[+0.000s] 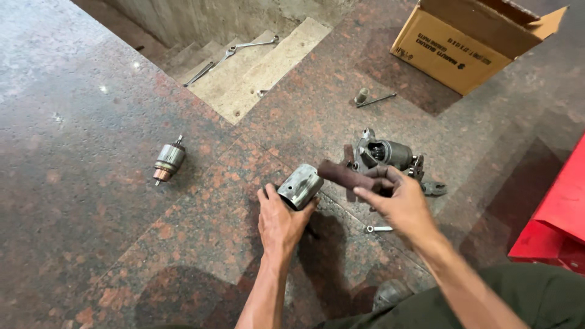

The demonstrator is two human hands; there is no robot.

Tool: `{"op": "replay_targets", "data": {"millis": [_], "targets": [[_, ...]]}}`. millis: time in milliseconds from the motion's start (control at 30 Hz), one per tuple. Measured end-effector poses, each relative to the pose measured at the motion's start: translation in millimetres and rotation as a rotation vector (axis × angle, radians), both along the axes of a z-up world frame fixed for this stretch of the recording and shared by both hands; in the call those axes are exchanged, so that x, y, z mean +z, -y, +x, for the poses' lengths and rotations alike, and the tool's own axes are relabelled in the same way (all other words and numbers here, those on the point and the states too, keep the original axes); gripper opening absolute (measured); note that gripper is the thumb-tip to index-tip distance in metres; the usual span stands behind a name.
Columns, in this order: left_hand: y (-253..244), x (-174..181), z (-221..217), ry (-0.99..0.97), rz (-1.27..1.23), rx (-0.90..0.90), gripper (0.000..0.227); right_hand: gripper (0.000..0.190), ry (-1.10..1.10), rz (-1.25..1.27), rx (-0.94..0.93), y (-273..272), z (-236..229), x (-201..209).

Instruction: The person scrubs the exterior of a cylindrical metal part with a dark abrasive pad, rotating it to clean all sides. They then place the cylinder down and scrub the interior of a larger mechanical housing with the same pad.

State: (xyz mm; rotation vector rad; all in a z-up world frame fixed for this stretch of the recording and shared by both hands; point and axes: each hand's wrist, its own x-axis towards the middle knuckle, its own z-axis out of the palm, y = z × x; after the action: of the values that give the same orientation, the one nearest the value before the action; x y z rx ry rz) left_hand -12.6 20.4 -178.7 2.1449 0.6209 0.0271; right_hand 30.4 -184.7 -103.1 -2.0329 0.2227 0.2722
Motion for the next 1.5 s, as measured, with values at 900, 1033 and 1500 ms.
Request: {"op": "replay_targets", "data": {"millis": [900, 1033, 1500], "targets": [[14, 2, 7, 0.079, -0.02, 0.024, 0.094, 0.014, 0.302, -0.112, 0.24, -45, 12, -43], [17, 8, 8, 0.108, 0.006, 0.048, 0.096, 0.018, 0.531, -0.191, 0.318, -52, 9, -42], [9, 16, 11, 0.034, -0.043, -0.041, 0.075, 0.026, 0.507, -0.234, 0.376, -54, 3, -58]]}}
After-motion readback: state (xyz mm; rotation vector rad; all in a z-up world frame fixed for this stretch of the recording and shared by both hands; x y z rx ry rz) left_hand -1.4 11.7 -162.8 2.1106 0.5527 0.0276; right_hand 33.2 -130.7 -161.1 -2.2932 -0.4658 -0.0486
